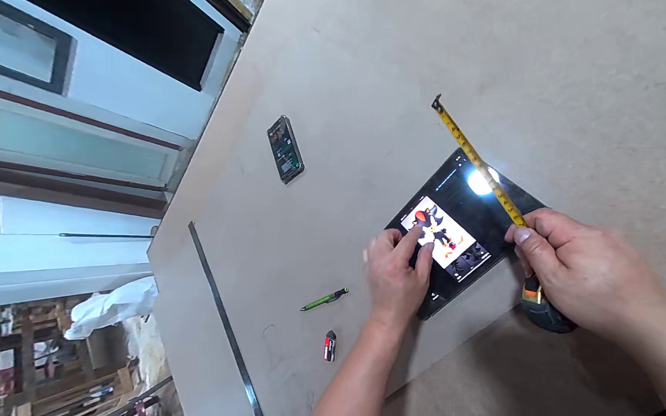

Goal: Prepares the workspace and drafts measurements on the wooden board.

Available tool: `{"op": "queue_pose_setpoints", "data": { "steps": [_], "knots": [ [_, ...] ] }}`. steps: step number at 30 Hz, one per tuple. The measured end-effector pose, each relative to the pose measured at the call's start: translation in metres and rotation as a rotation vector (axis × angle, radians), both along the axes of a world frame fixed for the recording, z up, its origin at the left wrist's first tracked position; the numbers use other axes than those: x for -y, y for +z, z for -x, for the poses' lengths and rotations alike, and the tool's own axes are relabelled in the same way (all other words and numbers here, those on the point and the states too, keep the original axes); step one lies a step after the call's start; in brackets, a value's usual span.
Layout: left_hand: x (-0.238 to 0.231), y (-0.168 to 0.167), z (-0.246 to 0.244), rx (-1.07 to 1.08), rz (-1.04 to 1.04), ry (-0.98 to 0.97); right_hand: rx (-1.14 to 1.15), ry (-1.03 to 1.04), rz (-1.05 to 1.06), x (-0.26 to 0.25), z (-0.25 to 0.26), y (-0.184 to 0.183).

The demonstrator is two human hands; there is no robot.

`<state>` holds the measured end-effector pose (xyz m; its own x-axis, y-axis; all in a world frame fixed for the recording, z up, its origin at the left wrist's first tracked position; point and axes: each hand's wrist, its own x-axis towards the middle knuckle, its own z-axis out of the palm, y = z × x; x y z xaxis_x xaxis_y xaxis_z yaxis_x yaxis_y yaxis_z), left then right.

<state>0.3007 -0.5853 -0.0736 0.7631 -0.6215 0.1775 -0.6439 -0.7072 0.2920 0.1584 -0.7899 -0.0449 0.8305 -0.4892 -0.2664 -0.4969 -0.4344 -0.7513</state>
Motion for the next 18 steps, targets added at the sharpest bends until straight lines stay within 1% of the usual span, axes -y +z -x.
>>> {"op": "queue_pose_setpoints", "data": {
  "steps": [3,5,9,14,18],
  "knots": [
    [0.012,-0.005,-0.008,0.033,-0.053,-0.008,-0.029,0.057,0.033,-0.010,0.012,-0.007],
    [0.009,-0.010,-0.009,0.039,-0.074,-0.003,-0.032,0.092,0.084,-0.018,0.022,-0.018],
    [-0.005,-0.015,-0.010,-0.046,-0.070,0.011,-0.021,0.155,0.172,-0.037,0.036,-0.036],
    [-0.012,-0.018,-0.011,-0.103,-0.088,0.020,-0.040,0.198,0.231,-0.050,0.030,-0.034],
    [-0.013,-0.015,-0.011,-0.168,-0.096,0.020,-0.106,0.196,0.267,-0.053,0.024,-0.031]
  ]
}}
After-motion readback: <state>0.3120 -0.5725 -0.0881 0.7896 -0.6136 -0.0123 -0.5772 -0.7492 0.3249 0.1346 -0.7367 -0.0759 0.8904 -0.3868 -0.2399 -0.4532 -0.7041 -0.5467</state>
